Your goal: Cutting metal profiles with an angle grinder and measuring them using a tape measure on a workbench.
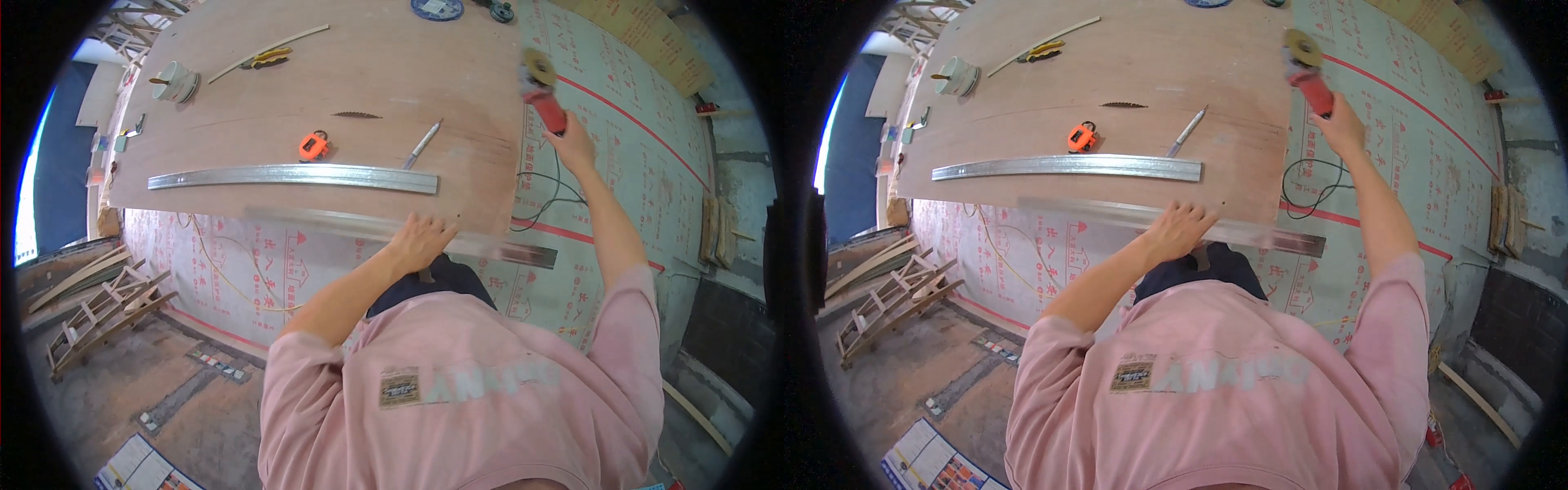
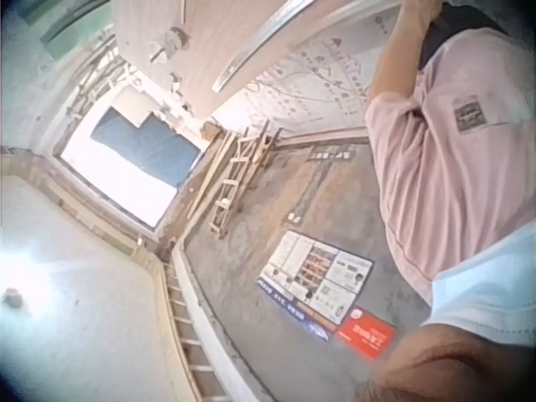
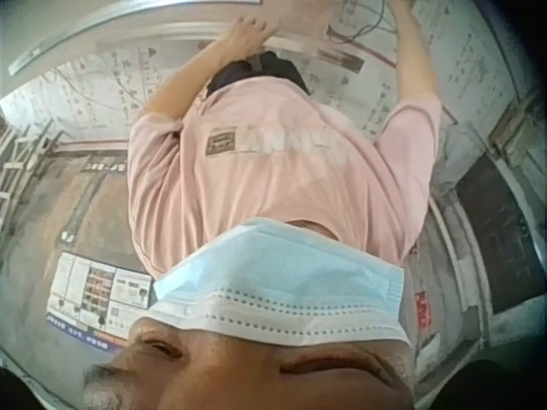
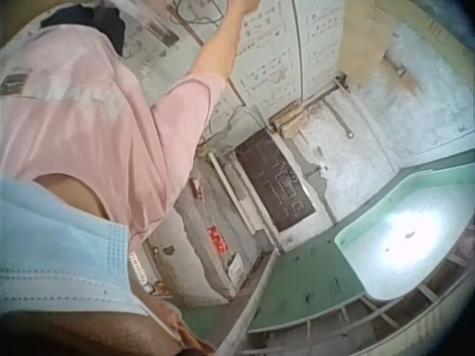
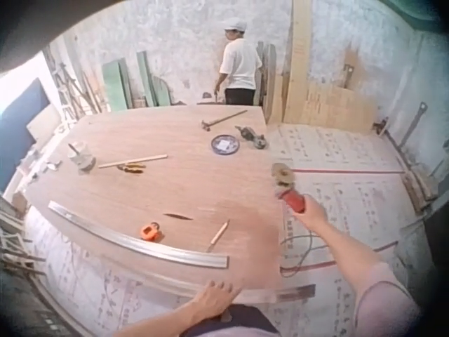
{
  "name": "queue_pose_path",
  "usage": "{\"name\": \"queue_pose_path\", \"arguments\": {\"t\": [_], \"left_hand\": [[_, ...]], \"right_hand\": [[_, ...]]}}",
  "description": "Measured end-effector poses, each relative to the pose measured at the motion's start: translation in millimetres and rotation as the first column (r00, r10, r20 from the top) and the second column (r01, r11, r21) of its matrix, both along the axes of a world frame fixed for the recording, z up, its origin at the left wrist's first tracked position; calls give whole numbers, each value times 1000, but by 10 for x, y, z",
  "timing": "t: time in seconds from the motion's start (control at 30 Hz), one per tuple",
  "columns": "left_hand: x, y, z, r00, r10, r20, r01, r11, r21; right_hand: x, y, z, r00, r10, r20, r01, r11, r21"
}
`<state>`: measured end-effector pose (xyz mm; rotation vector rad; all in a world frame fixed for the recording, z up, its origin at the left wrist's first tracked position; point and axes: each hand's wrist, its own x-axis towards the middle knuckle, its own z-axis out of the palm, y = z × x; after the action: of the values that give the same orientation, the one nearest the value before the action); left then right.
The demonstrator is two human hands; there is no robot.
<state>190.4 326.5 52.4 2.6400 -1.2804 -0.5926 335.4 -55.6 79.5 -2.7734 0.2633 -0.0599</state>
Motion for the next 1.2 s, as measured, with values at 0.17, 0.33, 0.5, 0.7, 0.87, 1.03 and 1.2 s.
{"name": "queue_pose_path", "arguments": {"t": [0.17,0.33,0.5,0.7,0.87,1.03,1.2], "left_hand": [[-198,793,743,966,252,54,-253,967,21],[-290,1849,1642,642,754,141,-723,656,-217],[-676,2986,2544,216,966,141,-543,238,-805],[-963,3456,3020,163,901,-401,-326,-334,-884],[-559,3255,2267,207,588,-782,-416,-670,-615],[-285,3123,1033,141,129,-982,-505,-844,-183],[-211,3001,-94,-59,-58,-997,-367,-927,75]], "right_hand": [[704,396,-341,990,133,-44,-136,989,-59],[1040,641,-788,986,167,-24,-168,983,-77],[990,773,-707,990,114,-88,-122,988,-92],[909,818,-852,961,197,195,-159,968,-194],[500,1228,-845,706,685,179,-706,700,105],[569,1852,-1082,603,779,-171,-781,621,72],[655,1894,-1114,512,845,-158,-858,510,-53]]}}
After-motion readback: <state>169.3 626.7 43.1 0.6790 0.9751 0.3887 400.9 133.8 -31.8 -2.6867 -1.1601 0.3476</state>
